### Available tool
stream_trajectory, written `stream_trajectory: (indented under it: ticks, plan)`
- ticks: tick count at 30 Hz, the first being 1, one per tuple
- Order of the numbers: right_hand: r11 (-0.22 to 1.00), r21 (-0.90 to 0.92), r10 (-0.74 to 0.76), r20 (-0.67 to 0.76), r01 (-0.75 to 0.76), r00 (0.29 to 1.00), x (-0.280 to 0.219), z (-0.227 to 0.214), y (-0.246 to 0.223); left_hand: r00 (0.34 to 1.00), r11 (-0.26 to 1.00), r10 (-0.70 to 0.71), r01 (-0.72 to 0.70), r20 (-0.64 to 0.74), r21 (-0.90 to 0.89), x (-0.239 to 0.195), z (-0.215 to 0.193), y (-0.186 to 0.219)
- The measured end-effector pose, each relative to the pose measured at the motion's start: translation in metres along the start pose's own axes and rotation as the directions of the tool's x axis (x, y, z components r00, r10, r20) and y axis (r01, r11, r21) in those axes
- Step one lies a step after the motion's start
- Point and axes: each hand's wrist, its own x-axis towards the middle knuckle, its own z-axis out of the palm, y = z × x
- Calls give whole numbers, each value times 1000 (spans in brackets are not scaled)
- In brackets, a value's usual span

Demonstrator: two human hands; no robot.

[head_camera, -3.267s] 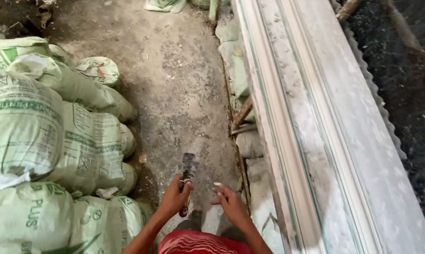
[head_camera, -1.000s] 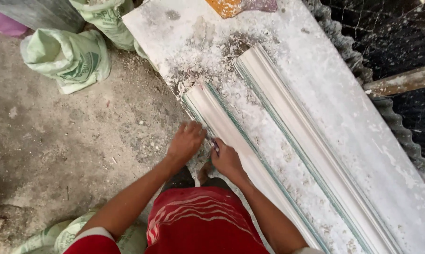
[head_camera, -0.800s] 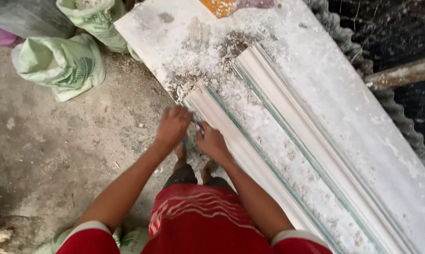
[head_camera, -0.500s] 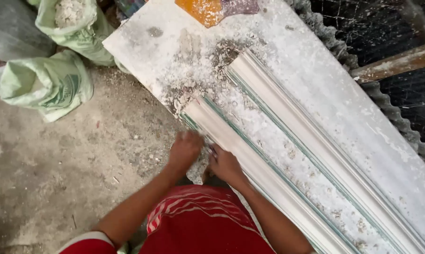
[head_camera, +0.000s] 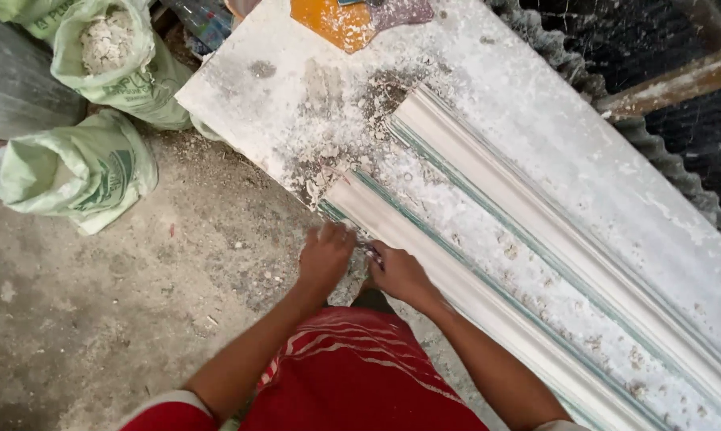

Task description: Using a small metal scraper to remove excess material and smooth the surface of decorative plaster moldings

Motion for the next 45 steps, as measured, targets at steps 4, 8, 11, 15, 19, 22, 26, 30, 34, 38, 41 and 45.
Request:
stream_trajectory:
  ticks: [4, 8, 11, 15, 19, 22, 26, 30, 34, 38, 41, 45]
  plan:
    - [997, 70, -13, -39, 16, 999, 25, 16, -14, 993, 994, -73, 80, 93, -75, -3, 44, -34]
    - [956, 281, -44, -135, 80, 990, 40, 38, -57, 926, 960, -276, 251, -256, -126, -20, 12, -56]
    - [874, 456, -102, -173, 171, 980, 20, 44, -74, 852, 575, -475, 489, 218, -656, -30, -39, -40]
    - [779, 449, -362, -247, 437, 899, 5, 80, -30, 582, -163, -322, 743, 747, -649, -46, -4, -24]
    - [816, 320, -308, -462, 481, 831, 6, 116, 35, 536, 104, -310, 840, 786, -532, -11, -82, -47]
    - [712, 686, 75, -291, 153, 954, -13, 126, 59, 871, 522, -156, 473, 466, -710, 1, -53, -111]
    - [112, 986, 387, -157, 123, 908, -22, 163, 96, 809, 958, 229, -88, 541, -273, 46, -87, -146]
    - [-137, 976, 454, -91, 171, 886, -33, 187, 116, 682, 932, 326, -348, 654, -101, 73, -107, -135]
    - [-179, 965, 475, -86, 192, 875, -38, 208, 132, 637, 911, 370, -393, 676, -128, 91, -149, -113]
    - [-245, 941, 509, -79, 232, 857, -34, 231, 150, 596, 879, 373, -473, 711, -65, 102, -134, -118]
    - [-290, 919, 538, -74, 267, 840, -36, 233, 145, 566, 838, 426, -541, 706, -71, 112, -139, -113]
    - [-403, 836, 578, -83, 373, 812, -26, 233, 131, 511, 825, 482, -539, 712, -172, 128, -139, -126]
